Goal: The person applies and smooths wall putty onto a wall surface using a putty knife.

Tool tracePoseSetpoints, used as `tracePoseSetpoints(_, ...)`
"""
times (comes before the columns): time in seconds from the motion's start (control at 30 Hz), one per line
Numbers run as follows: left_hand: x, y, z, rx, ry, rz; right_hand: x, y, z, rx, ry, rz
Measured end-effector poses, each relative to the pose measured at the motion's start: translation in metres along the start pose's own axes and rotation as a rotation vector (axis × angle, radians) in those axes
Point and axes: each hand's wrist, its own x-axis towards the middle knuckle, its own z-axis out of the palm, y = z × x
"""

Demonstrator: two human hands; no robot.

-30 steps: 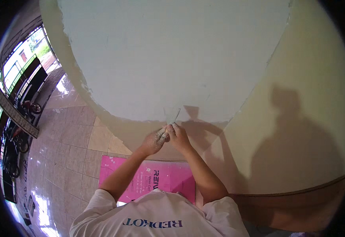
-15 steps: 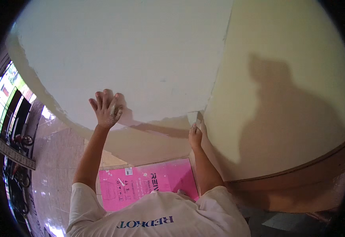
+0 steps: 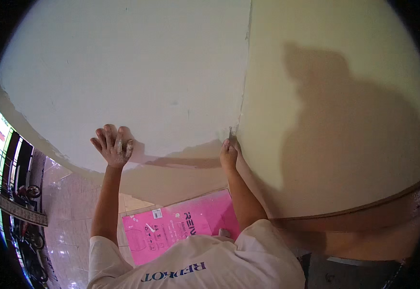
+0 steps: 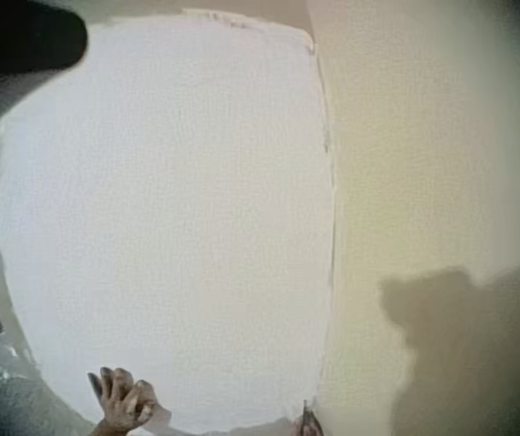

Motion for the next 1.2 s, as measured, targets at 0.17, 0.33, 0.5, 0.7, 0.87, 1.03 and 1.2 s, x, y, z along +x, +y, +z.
tracePoseSetpoints(0.17, 0.007, 0.005, 0.002, -0.029, 0.057, 0.04, -0.009, 0.034, -0.012, 0.083, -0.05, 0.032)
tracePoseSetpoints(0.33, 0.006, 0.002, 0.003, 0.011, 0.038, 0.097, 0.013, 0.019, -0.003, -0.014, 0.315, -0.453)
tracePoseSetpoints(0.5, 0.009, 0.001, 0.0, 0.023, 0.063, 0.098, 0.006, 0.004, -0.008, 0.161, 0.088, -0.081)
tracePoseSetpoints(0.7, 0.006, -0.002, -0.002, 0.039, 0.034, 0.094, -0.001, -0.005, -0.015, 0.109, 0.099, -0.074)
tracePoseSetpoints(0.87, 0.009, 0.0, -0.007, -0.006, 0.004, 0.059, 0.005, -0.013, -0.02, 0.063, -0.043, 0.056)
tracePoseSetpoints(1.03, 0.012, 0.015, 0.01, 0.002, -0.064, 0.115, -0.008, 0.038, -0.023, 0.107, 0.019, 0.13)
tracePoseSetpoints(1.2, 0.003, 0.014, 0.014, 0.042, -0.022, 0.123, -0.013, 0.01, -0.019, 0.151, -0.003, 0.066)
